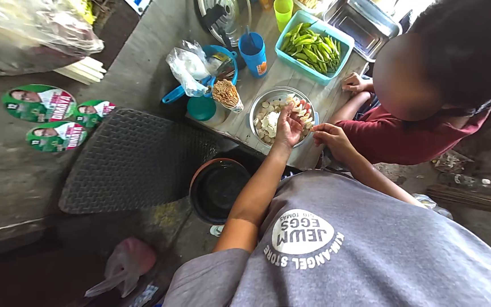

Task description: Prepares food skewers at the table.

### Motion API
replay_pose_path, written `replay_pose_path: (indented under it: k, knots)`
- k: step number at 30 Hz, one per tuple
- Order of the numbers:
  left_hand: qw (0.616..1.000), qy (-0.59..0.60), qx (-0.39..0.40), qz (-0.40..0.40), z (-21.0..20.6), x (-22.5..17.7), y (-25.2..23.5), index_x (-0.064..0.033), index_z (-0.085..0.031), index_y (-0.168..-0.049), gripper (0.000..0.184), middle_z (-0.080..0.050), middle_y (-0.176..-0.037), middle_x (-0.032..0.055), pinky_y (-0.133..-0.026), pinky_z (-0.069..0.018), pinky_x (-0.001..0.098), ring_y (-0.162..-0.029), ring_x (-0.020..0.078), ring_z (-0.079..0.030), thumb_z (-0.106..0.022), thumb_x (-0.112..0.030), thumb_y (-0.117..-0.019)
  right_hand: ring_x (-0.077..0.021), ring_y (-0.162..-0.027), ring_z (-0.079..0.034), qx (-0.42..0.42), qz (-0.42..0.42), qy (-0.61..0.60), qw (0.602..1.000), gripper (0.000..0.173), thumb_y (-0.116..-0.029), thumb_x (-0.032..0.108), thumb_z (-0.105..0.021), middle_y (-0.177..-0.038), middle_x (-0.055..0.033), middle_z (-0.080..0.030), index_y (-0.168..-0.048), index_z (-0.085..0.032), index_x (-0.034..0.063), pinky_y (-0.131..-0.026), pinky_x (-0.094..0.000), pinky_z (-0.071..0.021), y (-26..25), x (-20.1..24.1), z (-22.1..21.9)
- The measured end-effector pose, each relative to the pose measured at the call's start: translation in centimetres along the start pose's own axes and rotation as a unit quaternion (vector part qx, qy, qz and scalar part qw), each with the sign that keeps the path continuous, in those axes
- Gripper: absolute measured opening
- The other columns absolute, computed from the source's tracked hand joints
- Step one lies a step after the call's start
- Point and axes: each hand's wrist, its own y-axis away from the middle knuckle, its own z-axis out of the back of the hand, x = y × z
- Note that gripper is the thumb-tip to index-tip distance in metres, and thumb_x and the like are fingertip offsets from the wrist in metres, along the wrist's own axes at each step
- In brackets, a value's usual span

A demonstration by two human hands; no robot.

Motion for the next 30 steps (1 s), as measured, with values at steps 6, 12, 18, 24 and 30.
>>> replay_pose_path:
  k: [6,12,18,24,30]
  knots:
    - [1.0,-0.002,0.006,-0.004,0.0,0.6,-0.2,-0.0104,-0.056,-0.113,0.025,-0.07,-0.105,0.007,-0.087,-0.0584,0.0328,-0.094,0.0178,-0.071,-0.034,-0.021,-0.1088,-0.0059,-0.066,-0.063,-0.005,-0.005,-0.006,1.0,0.013,-0.1005,0.001,-0.054,-0.081,0.0006,-0.066,-0.109,-0.064,0.0,-0.067,-0.0236,-0.0572,0.3,-0.1,0.2]
    - [1.0,-0.012,0.012,-0.005,-0.1,1.2,0.0,-0.0098,-0.057,-0.112,0.027,-0.071,-0.105,0.0071,-0.087,-0.0585,0.0317,-0.094,0.0177,-0.071,-0.033,-0.022,-0.1089,-0.0059,-0.066,-0.062,-0.007,-0.011,0.0,1.0,0.014,-0.1005,0.0,-0.053,-0.08,0.001,-0.065,-0.109,-0.064,-0.0003,-0.067,-0.0232,-0.0566,0.5,-0.3,0.7]
    - [1.0,-0.013,0.014,-0.005,-0.3,1.5,0.0,-0.0094,-0.058,-0.111,0.029,-0.071,-0.104,0.007,-0.084,-0.0588,0.0309,-0.093,0.0169,-0.071,-0.032,-0.021,-0.1088,-0.0052,-0.066,-0.062,-0.008,-0.013,0.004,1.0,0.013,-0.1005,0.001,-0.054,-0.081,0.0012,-0.065,-0.109,-0.064,0.0002,-0.067,-0.0231,-0.0567,0.6,-0.2,1.0]
    - [0.999,-0.019,-0.032,0.007,-0.1,0.9,-0.5,-0.0126,-0.031,-0.155,0.063,-0.054,-0.141,0.0139,-0.104,-0.0466,0.0387,-0.125,0.0243,-0.057,-0.022,-0.054,-0.1096,-0.0058,-0.067,-0.062,-0.012,0.004,-0.001,1.0,0.014,-0.0997,0.002,-0.054,-0.083,0.0003,-0.065,-0.11,-0.064,-0.0008,-0.068,-0.0237,-0.0565,-0.5,0.3,1.1]
    - [0.994,-0.065,-0.074,-0.039,4.3,-2.4,0.9,-0.0147,-0.029,-0.156,0.063,-0.06,-0.135,0.0123,-0.097,-0.0539,0.0387,-0.115,0.0236,-0.065,-0.019,-0.056,-0.1093,-0.0078,-0.068,-0.061,-0.129,0.0,-0.065,0.99,0.015,-0.101,0.001,-0.054,-0.088,-0.0031,-0.064,-0.114,-0.061,-0.0008,-0.063,-0.0236,-0.0538,-5.6,1.8,1.5]
